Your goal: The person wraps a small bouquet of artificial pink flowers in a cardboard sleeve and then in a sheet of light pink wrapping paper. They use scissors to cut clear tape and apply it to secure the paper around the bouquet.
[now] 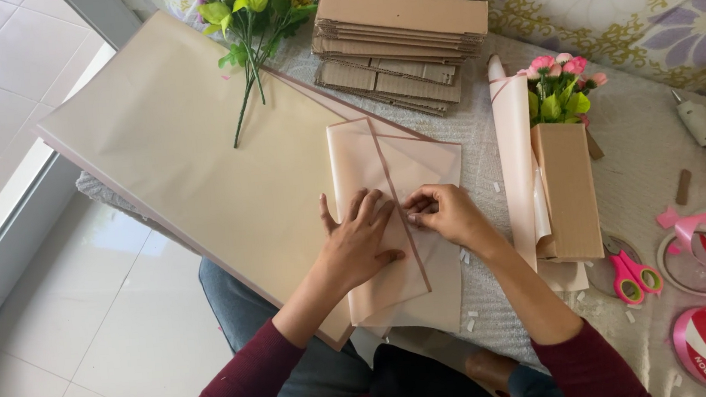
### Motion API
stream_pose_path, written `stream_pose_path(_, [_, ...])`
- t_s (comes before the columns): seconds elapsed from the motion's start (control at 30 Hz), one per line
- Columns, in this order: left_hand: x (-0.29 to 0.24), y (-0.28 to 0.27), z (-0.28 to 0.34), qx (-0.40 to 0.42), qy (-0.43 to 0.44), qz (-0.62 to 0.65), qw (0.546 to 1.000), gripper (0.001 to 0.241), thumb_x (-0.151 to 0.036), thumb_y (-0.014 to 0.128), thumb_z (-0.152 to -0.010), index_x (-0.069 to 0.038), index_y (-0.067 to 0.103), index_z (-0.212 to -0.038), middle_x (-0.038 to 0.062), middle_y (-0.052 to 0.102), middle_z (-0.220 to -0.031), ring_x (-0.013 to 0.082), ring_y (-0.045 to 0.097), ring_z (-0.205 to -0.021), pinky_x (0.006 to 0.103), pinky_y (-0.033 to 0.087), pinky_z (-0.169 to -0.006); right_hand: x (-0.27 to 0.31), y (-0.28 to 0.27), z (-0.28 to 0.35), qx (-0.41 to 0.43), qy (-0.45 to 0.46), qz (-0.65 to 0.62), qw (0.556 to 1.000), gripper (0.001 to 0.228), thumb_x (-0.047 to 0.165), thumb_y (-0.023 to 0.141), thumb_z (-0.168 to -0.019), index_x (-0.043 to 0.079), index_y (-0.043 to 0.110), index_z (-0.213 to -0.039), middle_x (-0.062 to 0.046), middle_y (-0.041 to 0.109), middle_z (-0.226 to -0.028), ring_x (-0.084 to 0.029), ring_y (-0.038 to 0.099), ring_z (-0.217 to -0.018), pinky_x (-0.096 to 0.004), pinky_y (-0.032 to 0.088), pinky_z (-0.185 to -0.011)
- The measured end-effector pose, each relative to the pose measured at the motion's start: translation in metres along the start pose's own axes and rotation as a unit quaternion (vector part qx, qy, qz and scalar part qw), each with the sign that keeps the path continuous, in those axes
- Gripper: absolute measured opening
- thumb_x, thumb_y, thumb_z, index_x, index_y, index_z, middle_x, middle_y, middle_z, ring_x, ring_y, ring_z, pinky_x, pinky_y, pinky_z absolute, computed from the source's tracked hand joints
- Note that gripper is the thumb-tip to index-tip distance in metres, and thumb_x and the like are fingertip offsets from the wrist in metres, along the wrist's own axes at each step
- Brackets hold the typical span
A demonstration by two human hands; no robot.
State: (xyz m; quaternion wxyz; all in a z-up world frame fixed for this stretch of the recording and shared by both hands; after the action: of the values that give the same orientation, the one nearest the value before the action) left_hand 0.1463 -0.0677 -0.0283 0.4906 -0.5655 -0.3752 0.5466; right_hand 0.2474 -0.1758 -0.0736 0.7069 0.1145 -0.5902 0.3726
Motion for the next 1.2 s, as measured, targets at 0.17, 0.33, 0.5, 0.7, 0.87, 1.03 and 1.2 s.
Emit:
stream_pose_path(0.17, [0.000,-0.002,0.000,0.000,0.000,0.003,1.000,0.080,-0.063,0.065,-0.085,-0.015,0.048,-0.147,0.012,0.038,-0.149,0.0321,0.029,-0.148,0.0926,0.010,-0.104,0.000,0.001,-0.001,0.015,-0.010,0.016,1.000,0.050,-0.003,0.081,-0.080,0.003,0.066,-0.127,-0.013,0.073,-0.088,-0.016,0.074,-0.077,-0.031,0.065,-0.065])
stream_pose_path(0.33, [0.000,-0.001,-0.001,0.000,0.004,0.007,1.000,0.081,-0.063,0.066,-0.085,-0.014,0.048,-0.148,0.012,0.038,-0.150,0.0323,0.029,-0.148,0.0927,0.009,-0.104,-0.003,-0.001,0.003,0.013,-0.013,0.006,1.000,0.066,-0.005,0.079,-0.081,0.009,0.059,-0.142,-0.014,0.074,-0.091,-0.017,0.074,-0.078,-0.030,0.065,-0.067])
stream_pose_path(0.5, [0.001,0.000,-0.002,-0.007,-0.001,0.012,1.000,0.081,-0.061,0.069,-0.083,-0.014,0.048,-0.147,0.012,0.039,-0.149,0.0322,0.030,-0.148,0.0922,0.009,-0.104,-0.013,-0.004,0.001,0.002,0.021,-0.017,1.000,0.065,-0.006,0.079,-0.079,0.012,0.053,-0.137,-0.016,0.074,-0.091,-0.019,0.074,-0.077,-0.030,0.065,-0.065])
stream_pose_path(0.7, [0.000,-0.002,-0.001,-0.010,-0.001,0.009,1.000,0.081,-0.060,0.070,-0.083,-0.014,0.048,-0.146,0.012,0.040,-0.148,0.0320,0.030,-0.147,0.0918,0.010,-0.104,-0.010,-0.003,0.004,-0.010,0.036,-0.033,0.999,0.065,-0.007,0.079,-0.079,0.011,0.049,-0.134,-0.017,0.073,-0.091,-0.020,0.074,-0.077,-0.029,0.066,-0.064])
stream_pose_path(0.87, [0.002,0.001,-0.002,0.003,-0.003,0.008,1.000,0.085,-0.061,0.069,-0.083,-0.011,0.045,-0.148,0.013,0.038,-0.149,0.0316,0.030,-0.148,0.0916,0.009,-0.105,-0.010,-0.004,0.003,-0.015,0.052,-0.036,0.998,0.063,-0.007,0.078,-0.079,0.010,0.049,-0.133,-0.019,0.073,-0.091,-0.022,0.074,-0.076,-0.030,0.066,-0.064])
stream_pose_path(1.03, [0.001,0.000,-0.002,0.004,-0.007,0.010,1.000,0.086,-0.059,0.071,-0.084,-0.009,0.043,-0.149,0.013,0.040,-0.148,0.0322,0.030,-0.148,0.0911,0.008,-0.106,-0.009,-0.004,0.000,-0.014,0.057,-0.046,0.997,0.062,-0.008,0.076,-0.079,0.008,0.049,-0.132,-0.020,0.074,-0.090,-0.023,0.074,-0.074,-0.029,0.066,-0.063])
stream_pose_path(1.2, [-0.001,-0.006,-0.001,-0.012,-0.001,0.017,1.000,0.085,-0.056,0.074,-0.083,-0.013,0.042,-0.149,0.013,0.041,-0.146,0.0341,0.033,-0.146,0.0920,0.010,-0.104,-0.016,-0.003,-0.004,-0.010,0.072,-0.018,0.997,0.063,0.000,0.081,-0.079,0.010,0.049,-0.133,-0.019,0.075,-0.092,-0.022,0.074,-0.074,-0.029,0.066,-0.064])
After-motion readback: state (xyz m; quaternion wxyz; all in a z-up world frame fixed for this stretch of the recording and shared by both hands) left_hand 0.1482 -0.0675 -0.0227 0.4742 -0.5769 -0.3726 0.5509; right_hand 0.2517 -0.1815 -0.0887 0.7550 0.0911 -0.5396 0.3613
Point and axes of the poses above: each hand's wrist, its own z-axis away from the middle knuckle, its own y-axis out of the palm, x = y × z, the point moved 10 cm from there along -z, towards the middle knuckle
